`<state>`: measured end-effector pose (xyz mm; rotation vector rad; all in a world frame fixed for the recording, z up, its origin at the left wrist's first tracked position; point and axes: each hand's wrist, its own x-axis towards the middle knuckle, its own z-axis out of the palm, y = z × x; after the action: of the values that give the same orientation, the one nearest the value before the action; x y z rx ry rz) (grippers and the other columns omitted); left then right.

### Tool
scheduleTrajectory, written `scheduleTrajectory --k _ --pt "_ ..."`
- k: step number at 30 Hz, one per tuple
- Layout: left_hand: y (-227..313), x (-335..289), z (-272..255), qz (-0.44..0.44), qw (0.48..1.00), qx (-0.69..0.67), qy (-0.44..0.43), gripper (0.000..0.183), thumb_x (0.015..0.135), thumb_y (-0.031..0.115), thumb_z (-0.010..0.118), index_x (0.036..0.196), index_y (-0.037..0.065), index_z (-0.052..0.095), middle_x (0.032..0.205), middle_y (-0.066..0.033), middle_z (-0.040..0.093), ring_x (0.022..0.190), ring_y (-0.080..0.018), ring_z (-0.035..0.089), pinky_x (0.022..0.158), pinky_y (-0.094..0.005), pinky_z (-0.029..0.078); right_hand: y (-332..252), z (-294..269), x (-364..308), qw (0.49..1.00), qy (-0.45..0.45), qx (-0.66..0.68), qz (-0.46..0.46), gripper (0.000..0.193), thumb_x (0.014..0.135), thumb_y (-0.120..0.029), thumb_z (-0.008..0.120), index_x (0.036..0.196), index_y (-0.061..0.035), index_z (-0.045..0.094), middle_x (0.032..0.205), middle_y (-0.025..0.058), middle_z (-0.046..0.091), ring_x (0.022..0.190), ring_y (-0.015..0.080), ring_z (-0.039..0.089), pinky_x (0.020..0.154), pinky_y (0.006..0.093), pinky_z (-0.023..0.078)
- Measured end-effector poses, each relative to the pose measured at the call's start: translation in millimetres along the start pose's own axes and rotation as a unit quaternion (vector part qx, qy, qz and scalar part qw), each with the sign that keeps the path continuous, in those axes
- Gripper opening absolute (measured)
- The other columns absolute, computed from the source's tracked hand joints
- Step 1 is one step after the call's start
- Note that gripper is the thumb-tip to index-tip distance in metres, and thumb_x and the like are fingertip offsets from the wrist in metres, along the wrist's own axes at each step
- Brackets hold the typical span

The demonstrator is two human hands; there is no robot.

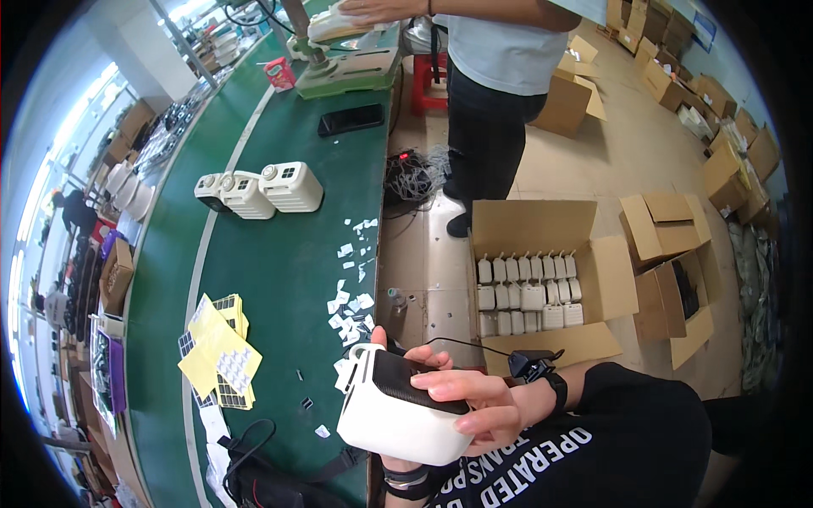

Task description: Inspecting and assembling components for portable radios on a factory production line.

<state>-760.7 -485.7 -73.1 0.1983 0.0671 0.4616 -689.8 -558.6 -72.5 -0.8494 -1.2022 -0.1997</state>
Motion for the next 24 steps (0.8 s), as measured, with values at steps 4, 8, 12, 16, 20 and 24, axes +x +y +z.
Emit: scheduleTrajectory --k 4,8,12,16,20,24 --pt "2.9 -0.7 -2.9 -0.003 0.999 -0.021 -0.036 0.053 0.093 0.036 0.034 0.141 0.021 0.016 0.115 -0.0202 0.051 0.103 -0.0346 0.052 0.091 -0.0469 0.043 -2.8 2.9 -1.5 1.0 0.015 -0.006 -0.001 0.045 0.073 -0.007 0.071 0.107 -0.0033 0.042 0.113 0.0262 0.043 0.1 0.0429 0.054 0.089 0.0482 0.044" --pt "6.6 -2.8 -6.0 -0.03 0.999 -0.028 -0.035 0.052 0.094 0.041 0.028 0.139 0.016 0.02 0.116 -0.0182 0.051 0.104 -0.0325 0.052 0.091 -0.0444 0.043 -5.2 -0.1 0.8 0.999 -0.017 0.039 0.023 0.053 0.071 -0.013 0.074 0.113 -0.0014 0.042 0.12 0.026 0.04 0.111 0.0395 0.048 0.097 0.0473 0.035" --pt "6.7 -9.3 -7.2 0.021 1.0 0.012 -0.005 0.052 0.094 0.042 0.028 0.139 0.016 0.02 0.117 -0.0181 0.05 0.104 -0.0323 0.052 0.091 -0.0442 0.043 -11.6 -13.7 15.7 0.986 -0.08 0.123 0.075 0.068 0.077 -0.031 0.069 0.124 0.006 0.037 0.128 0.0278 0.035 0.122 0.0382 0.035 0.103 0.0465 0.025" --pt "3.3 -18.8 -7.4 0.032 0.999 0.038 0.015 0.053 0.094 0.042 0.028 0.139 0.015 0.02 0.117 -0.0179 0.05 0.105 -0.0321 0.051 0.092 -0.044 0.043 -14.4 -26.2 43.8 0.972 -0.187 0.059 0.126 0.08 0.076 -0.034 0.068 0.131 0.0076 0.029 0.133 0.0254 0.032 0.125 0.0365 0.031 0.105 0.046 0.02" --pt "-1.2 -26.4 -7.5 0.025 0.998 0.051 0.019 0.053 0.094 0.042 0.028 0.139 0.015 0.021 0.118 -0.0177 0.05 0.105 -0.0319 0.051 0.092 -0.0438 0.042 -19.1 -27.6 64.5 0.933 -0.29 0.047 0.209 0.078 0.073 -0.031 0.07 0.134 -0.0002 0.031 0.133 0.0187 0.034 0.126 0.0337 0.027 0.104 0.0471 0.018" --pt "-3.5 -30.1 -7.5 0.027 0.998 0.056 0.02 0.053 0.094 0.043 0.028 0.139 0.015 0.021 0.118 -0.0175 0.049 0.106 -0.0317 0.051 0.092 -0.0436 0.042 -19.7 -20.8 69.3 0.926 -0.303 0.047 0.22 0.073 0.072 -0.026 0.07 0.13 -0.0002 0.035 0.127 0.017 0.039 0.123 0.034 0.031 0.103 0.0471 0.02"
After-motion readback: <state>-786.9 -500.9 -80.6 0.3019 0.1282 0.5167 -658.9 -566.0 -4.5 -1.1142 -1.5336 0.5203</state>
